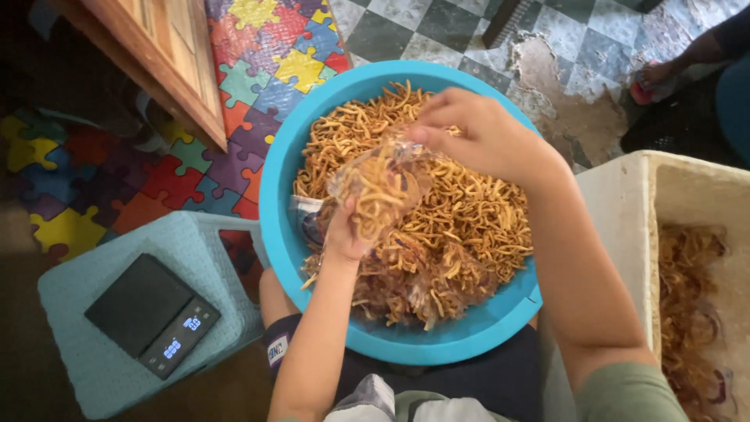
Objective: The person scoops dried noodles from a large blue basin into clear plastic bags, weighs each bag on a digital scale, and places the filled bags into a white styrofoam container. The process is repeated continuously.
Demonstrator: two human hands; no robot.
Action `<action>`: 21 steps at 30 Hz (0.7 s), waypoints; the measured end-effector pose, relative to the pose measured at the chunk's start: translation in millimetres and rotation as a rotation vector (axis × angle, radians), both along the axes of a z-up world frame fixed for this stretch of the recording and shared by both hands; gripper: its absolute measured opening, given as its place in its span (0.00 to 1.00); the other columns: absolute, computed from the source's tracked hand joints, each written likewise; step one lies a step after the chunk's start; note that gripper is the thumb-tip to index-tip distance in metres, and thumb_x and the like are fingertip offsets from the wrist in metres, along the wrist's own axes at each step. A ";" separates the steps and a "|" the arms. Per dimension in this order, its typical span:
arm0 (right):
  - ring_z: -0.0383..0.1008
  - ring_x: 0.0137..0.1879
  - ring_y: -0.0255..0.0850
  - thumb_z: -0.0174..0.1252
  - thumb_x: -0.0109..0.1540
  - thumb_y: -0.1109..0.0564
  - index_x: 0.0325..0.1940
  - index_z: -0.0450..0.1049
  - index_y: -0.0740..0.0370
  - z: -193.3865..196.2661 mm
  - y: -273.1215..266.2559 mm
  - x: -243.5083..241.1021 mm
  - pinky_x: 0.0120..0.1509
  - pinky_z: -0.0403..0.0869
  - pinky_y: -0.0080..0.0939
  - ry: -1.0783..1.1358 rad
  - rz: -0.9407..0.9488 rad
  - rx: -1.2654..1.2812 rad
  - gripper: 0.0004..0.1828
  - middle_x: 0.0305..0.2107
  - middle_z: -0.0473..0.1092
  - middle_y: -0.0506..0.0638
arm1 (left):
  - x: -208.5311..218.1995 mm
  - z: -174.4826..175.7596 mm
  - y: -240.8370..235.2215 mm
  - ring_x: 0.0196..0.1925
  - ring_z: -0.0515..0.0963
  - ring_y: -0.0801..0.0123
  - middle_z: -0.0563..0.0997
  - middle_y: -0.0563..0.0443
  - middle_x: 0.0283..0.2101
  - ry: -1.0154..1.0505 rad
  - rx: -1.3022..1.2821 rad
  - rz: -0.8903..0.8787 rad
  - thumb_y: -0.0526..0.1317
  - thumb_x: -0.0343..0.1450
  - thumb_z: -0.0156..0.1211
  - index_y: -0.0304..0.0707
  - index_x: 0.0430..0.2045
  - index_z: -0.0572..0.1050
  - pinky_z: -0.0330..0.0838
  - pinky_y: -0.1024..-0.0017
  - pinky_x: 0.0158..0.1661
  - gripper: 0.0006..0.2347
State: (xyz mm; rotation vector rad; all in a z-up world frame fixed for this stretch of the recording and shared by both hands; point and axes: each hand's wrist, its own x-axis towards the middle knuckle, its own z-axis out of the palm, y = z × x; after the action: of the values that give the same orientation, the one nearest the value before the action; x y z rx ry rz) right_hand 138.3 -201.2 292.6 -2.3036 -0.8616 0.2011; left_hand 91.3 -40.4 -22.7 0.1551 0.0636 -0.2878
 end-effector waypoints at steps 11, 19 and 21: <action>0.74 0.48 0.53 0.66 0.50 0.43 0.50 0.65 0.50 -24.8 57.1 -25.8 0.51 0.71 0.48 0.325 -0.017 -0.004 0.28 0.43 0.66 0.58 | -8.6 12.4 27.7 0.59 0.67 0.43 0.68 0.32 0.57 -0.347 -0.032 0.099 0.45 0.71 0.48 0.36 0.58 0.60 0.59 0.44 0.58 0.22; 0.77 0.35 0.45 0.58 0.61 0.53 0.32 0.77 0.56 -62.0 119.1 -32.3 0.38 0.71 0.43 -0.030 0.136 -0.037 0.07 0.24 0.75 0.54 | -34.9 -8.6 73.1 0.58 0.70 0.49 0.69 0.43 0.58 -0.090 -0.079 0.290 0.55 0.70 0.48 0.47 0.58 0.64 0.59 0.47 0.59 0.23; 0.77 0.35 0.46 0.56 0.62 0.50 0.33 0.78 0.52 -72.8 135.0 -33.6 0.39 0.71 0.42 -0.031 0.084 -0.121 0.08 0.23 0.75 0.51 | -63.2 83.8 93.5 0.45 0.76 0.75 0.77 0.65 0.46 0.244 -0.137 0.478 0.56 0.73 0.44 0.60 0.48 0.72 0.67 0.78 0.52 0.15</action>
State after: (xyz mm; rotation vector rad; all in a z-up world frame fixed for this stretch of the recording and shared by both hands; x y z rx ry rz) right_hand 104.7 -66.2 219.8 -2.3891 -0.9875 0.2614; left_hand 28.1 53.1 61.1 -0.0343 0.3168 0.1681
